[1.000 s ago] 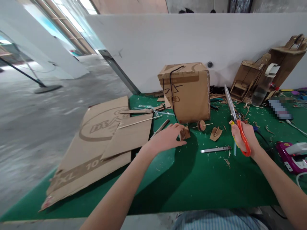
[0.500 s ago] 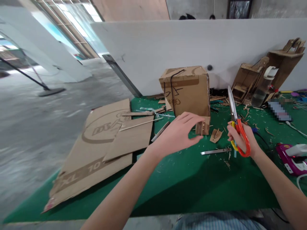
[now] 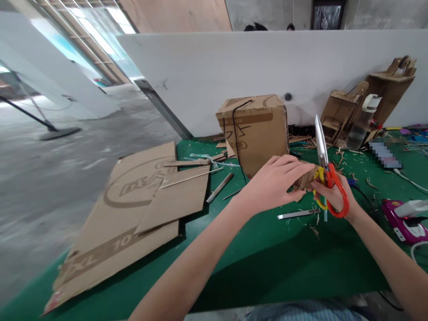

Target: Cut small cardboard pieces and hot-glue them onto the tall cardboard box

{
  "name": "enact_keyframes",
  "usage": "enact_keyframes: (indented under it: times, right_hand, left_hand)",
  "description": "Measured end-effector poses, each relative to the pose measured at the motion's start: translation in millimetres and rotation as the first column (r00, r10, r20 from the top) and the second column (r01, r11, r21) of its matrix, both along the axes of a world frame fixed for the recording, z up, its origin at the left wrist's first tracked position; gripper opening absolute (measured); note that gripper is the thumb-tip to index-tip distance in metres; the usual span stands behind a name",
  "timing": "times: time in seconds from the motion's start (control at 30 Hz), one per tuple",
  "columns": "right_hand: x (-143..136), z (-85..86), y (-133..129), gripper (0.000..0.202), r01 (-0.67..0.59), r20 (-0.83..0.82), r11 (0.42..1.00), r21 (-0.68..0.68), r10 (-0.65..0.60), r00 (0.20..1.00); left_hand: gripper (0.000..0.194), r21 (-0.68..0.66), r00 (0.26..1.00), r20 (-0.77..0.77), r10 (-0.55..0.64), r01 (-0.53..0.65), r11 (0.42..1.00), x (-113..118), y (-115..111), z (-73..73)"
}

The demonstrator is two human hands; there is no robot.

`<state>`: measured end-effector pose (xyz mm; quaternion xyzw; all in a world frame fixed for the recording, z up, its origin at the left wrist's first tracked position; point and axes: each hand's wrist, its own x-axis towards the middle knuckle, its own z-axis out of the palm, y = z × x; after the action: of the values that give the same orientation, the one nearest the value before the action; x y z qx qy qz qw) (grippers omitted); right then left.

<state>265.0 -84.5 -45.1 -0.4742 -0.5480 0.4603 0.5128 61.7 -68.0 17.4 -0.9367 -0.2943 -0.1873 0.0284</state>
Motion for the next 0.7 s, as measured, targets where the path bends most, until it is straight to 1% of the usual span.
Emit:
enact_keyframes:
  times: [0.07, 0.13, 0.2, 0.23, 0.27, 0.3, 0.37, 0.43, 0.47, 0.5, 0.53, 0.6, 0.67, 0.7]
  right_hand:
    - [-0.6, -1.2, 0.8, 0.036, 0.024, 0.031, 1.0, 0.008, -0.024, 0.999]
    - [-1.1, -3.0, 2.0, 0.037, 0.064, 0.035, 0.998, 0.015, -0.065, 0.997]
    - [-1.4, -4.7, 3.3, 0.037, 0.11, 0.033, 0.994, 0.018, -0.111, 0.993]
    - [-1.5, -5.3, 4.0, 0.036, 0.13, 0.031, 0.991, 0.018, -0.13, 0.991]
    - [-1.5, -5.8, 4.5, 0.036, 0.149, 0.026, 0.989, 0.017, -0.149, 0.988]
    - [-1.5, -6.2, 4.9, 0.035, 0.167, 0.019, 0.986, 0.018, -0.167, 0.986]
    - [-1.7, -6.7, 5.4, 0.036, 0.192, 0.006, 0.981, 0.022, -0.193, 0.981]
    - [-1.9, -7.0, 5.5, 0.037, 0.188, 0.013, 0.982, 0.034, -0.189, 0.982]
    - [-2.1, -7.3, 5.4, 0.037, 0.178, 0.023, 0.983, 0.04, -0.179, 0.983]
    - [-2.3, -7.8, 5.3, 0.038, 0.168, 0.034, 0.985, 0.045, -0.17, 0.985]
    - [-2.5, -8.5, 5.0, 0.038, 0.161, 0.044, 0.986, 0.05, -0.163, 0.986]
    - [-2.2, -10.8, 4.1, 0.04, 0.15, 0.057, 0.987, 0.059, -0.153, 0.987]
    - [-0.3, -14.1, 2.7, 0.043, 0.134, 0.056, 0.987, 0.086, -0.139, 0.989]
    - [1.6, -16.1, 2.1, 0.046, 0.117, 0.058, 0.987, 0.106, -0.124, 0.991]
  left_hand:
    - [0.051, -0.013, 1.0, 0.013, -0.028, 0.028, 1.0, 0.1, 1.7, -3.5]
    - [0.058, -0.04, 0.996, 0.081, -0.042, 0.046, 0.998, 0.3, 3.8, -6.5]
    - [0.064, -0.141, 0.979, 0.204, -0.003, 0.033, 0.989, 0.7, 6.9, -9.3]
    - [0.062, -0.233, 0.96, 0.276, 0.051, 0.015, 0.972, 1.2, 9.0, -10.9]
    - [0.057, -0.348, 0.934, 0.335, 0.124, 0.0, 0.938, 1.9, 11.5, -12.7]
    - [0.05, -0.472, 0.906, 0.373, 0.202, -0.002, 0.882, 2.9, 14.2, -14.7]
    - [0.037, -0.681, 0.862, 0.392, 0.321, 0.037, 0.731, 5.6, 19.7, -19.1]
    - [0.027, -0.799, 0.844, 0.386, 0.373, 0.103, 0.592, 8.9, 23.9, -23.8]
    - [0.024, -0.828, 0.834, 0.389, 0.391, 0.131, 0.546, 10.4, 25.2, -26.1]
    - [0.021, -0.842, 0.821, 0.398, 0.409, 0.151, 0.517, 11.9, 26.1, -28.3]
    - [0.02, -0.85, 0.809, 0.406, 0.425, 0.163, 0.502, 13.2, 26.7, -30.4]
    - [0.017, -0.851, 0.782, 0.428, 0.452, 0.181, 0.492, 15.1, 27.6, -34.0]
    - [0.014, -0.838, 0.739, 0.47, 0.482, 0.203, 0.507, 15.7, 28.7, -36.2]
    - [0.012, -0.822, 0.7, 0.505, 0.505, 0.214, 0.527, 15.5, 29.6, -36.4]
